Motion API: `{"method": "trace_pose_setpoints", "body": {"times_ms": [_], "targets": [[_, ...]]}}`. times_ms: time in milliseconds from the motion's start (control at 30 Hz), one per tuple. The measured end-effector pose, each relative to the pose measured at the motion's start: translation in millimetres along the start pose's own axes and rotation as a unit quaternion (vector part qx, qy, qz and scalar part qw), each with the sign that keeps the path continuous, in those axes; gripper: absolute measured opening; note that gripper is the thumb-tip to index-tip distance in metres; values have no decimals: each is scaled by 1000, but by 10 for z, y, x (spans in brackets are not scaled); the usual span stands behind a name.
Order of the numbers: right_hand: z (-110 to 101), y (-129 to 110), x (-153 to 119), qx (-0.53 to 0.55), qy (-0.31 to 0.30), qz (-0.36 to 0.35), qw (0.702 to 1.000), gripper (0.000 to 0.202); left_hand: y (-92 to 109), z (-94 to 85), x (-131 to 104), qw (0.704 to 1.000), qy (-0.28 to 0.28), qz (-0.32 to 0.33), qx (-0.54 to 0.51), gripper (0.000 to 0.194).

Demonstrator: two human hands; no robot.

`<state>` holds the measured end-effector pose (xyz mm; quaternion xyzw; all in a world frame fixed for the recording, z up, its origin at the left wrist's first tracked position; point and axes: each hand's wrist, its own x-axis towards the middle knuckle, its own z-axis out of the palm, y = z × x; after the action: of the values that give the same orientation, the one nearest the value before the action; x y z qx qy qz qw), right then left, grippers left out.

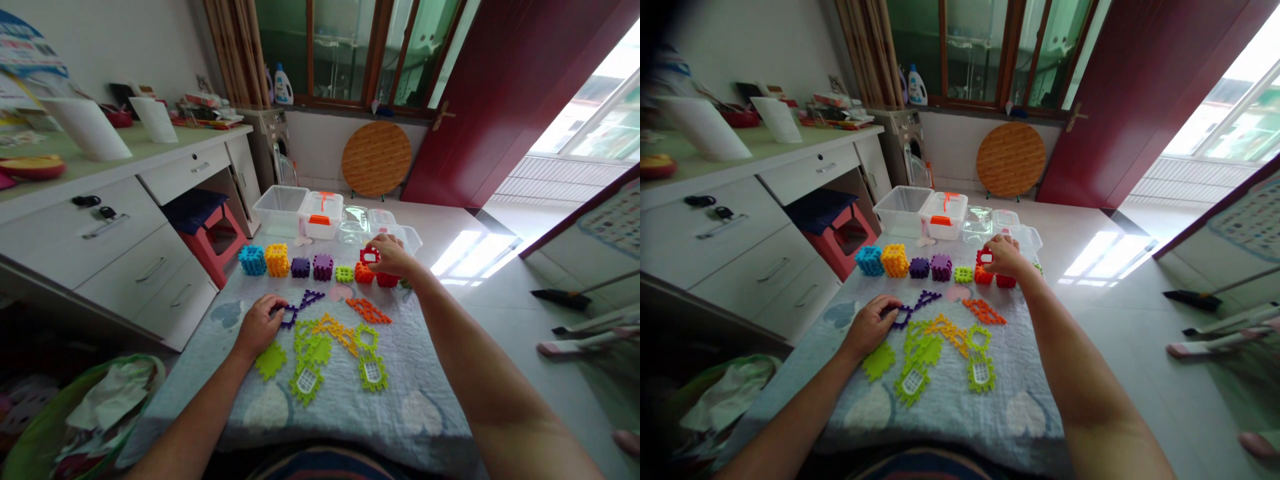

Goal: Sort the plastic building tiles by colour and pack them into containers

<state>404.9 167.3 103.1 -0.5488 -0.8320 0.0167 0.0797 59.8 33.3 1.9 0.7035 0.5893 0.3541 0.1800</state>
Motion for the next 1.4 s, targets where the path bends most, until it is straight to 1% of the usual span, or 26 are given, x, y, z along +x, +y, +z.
{"method": "trace_pose_setpoints", "body": {"times_ms": [67, 133, 233, 300, 433, 700, 933, 1167, 1233, 1267, 1333, 1400], "targets": [[-123, 149, -53, 20, 25, 25, 999, 42, 5, -2, 0, 1000, 2, 1, 0, 17], [-233, 321, -122, 34, 29, 43, 998, 43, 10, -4, 1, 1000, 4, 3, 0, 17], [-320, 522, -235, 32, 2, 61, 998, 42, 12, -5, 4, 1000, 5, 6, 1, 18], [-327, 577, -295, 28, -24, 64, 997, 42, 8, -4, 8, 1000, 6, 6, 1, 17], [-298, 558, -346, 31, -51, 57, 997, 46, -10, 1, 14, 1000, 5, 6, 1, 17], [-219, 516, -344, 18, -56, 63, 996, 46, -13, 4, 11, 1000, 0, 5, 2, 19], [-158, 522, -365, 17, -53, 64, 996, 65, 4, -4, 18, 1000, 9, 5, 2, 18], [-145, 439, -357, 10, -71, 94, 993, 60, 1, -1, 11, 1000, 9, 5, 2, 17], [-181, 405, -406, 23, -37, 100, 994, 65, 0, 0, 8, 1000, 9, 5, 3, 18], [-209, 376, -449, 34, -2, 99, 994, 67, 0, 1, 7, 1000, 9, 5, 3, 18], [-268, 275, -572, 70, 93, 89, 989, 65, -2, 3, 8, 1000, 9, 5, 4, 18], [-288, 112, -727, 120, 186, 76, 972, 52, -3, 6, 10, 1000, 9, 5, 5, 17]]}}
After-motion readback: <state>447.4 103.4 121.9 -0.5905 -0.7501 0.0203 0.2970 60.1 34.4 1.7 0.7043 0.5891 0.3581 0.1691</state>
